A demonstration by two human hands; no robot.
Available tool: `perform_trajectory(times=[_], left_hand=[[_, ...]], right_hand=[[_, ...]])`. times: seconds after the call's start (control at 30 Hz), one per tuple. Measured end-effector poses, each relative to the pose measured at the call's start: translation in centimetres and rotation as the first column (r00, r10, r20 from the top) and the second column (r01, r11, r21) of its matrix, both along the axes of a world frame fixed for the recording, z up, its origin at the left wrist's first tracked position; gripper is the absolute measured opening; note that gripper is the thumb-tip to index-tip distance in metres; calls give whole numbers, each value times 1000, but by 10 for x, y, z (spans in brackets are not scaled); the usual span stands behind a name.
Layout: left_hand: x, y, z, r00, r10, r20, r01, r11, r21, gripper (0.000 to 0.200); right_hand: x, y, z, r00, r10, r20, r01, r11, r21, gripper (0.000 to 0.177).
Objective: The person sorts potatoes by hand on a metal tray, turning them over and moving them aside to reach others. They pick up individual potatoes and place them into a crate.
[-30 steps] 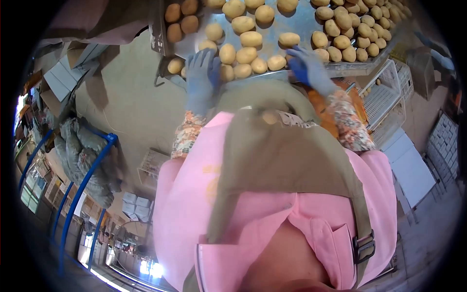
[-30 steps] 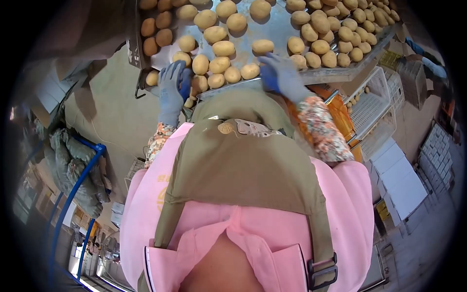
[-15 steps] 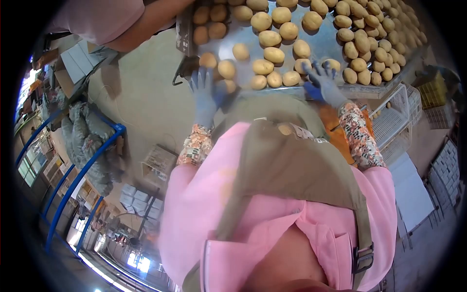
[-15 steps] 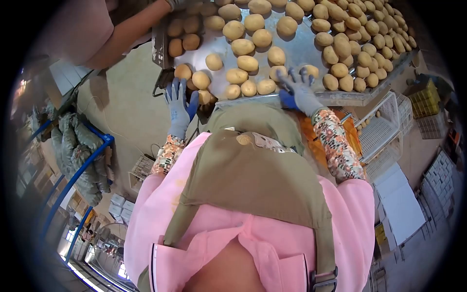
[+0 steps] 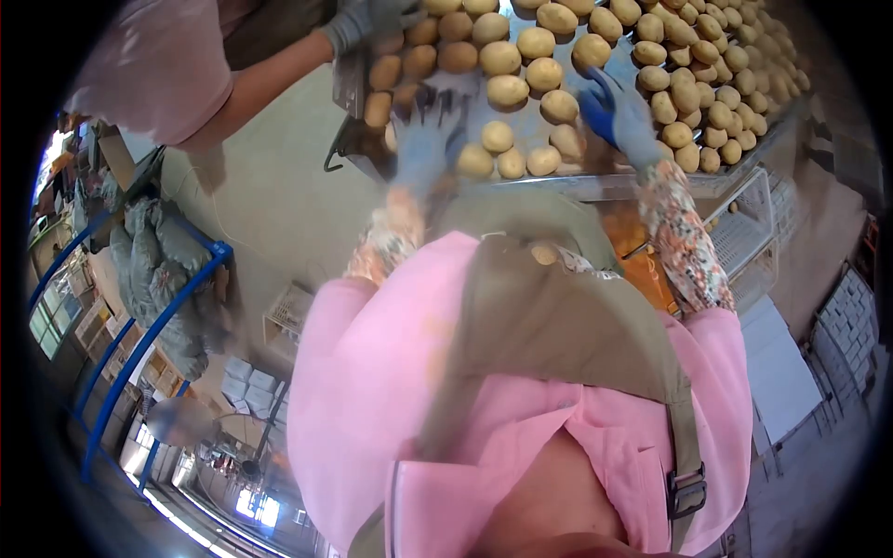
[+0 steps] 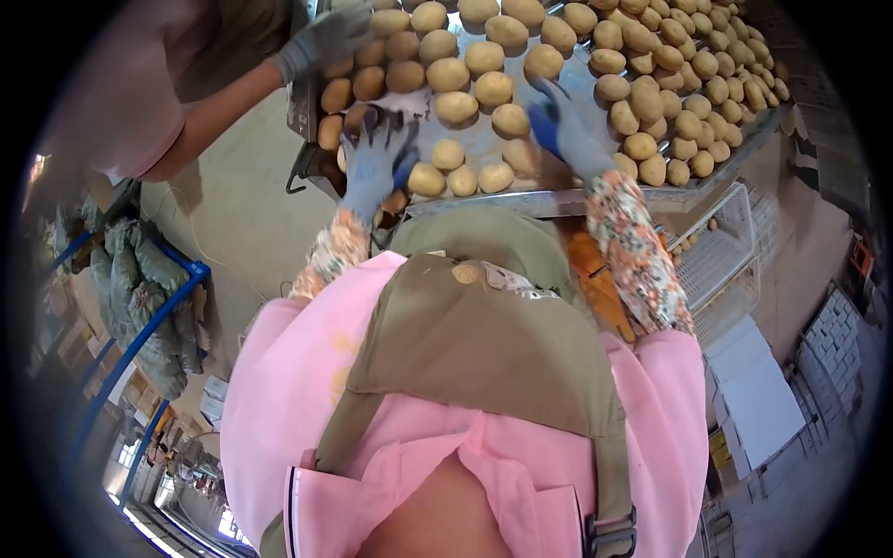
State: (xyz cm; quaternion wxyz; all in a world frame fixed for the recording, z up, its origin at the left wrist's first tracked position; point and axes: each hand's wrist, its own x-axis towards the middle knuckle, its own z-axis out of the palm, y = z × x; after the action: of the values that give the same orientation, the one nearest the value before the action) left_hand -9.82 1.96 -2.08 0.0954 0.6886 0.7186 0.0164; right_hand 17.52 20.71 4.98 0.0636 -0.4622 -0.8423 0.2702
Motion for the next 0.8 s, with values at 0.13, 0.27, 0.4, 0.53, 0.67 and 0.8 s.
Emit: perform_trajectory(times=[0.13,0.27,0.4,0.53,0.67,0.8], left_hand=[[14,-41,53,997,39,71,-34,997,-70,53],[4,-29,11,968,247,38,-249,948,196,52],[-19,83,18,927,244,284,-344,855,388,57],[8,129,24,905,314,288,-382,898,219,63],[37,72,14,991,131,5,-131,991,-13,72],[51,0,12,981,120,153,-113,992,-54,75]], right_hand=[[53,-42,-1,960,47,274,84,889,-449,55],[-18,-106,-16,971,170,166,-127,962,-242,53],[-91,-103,9,968,241,-70,-246,857,-453,52],[-96,-61,-22,917,189,-352,-324,867,-378,40],[-20,-6,-14,998,62,27,-63,997,33,43],[84,-40,-54,830,249,499,-192,968,-164,59]])
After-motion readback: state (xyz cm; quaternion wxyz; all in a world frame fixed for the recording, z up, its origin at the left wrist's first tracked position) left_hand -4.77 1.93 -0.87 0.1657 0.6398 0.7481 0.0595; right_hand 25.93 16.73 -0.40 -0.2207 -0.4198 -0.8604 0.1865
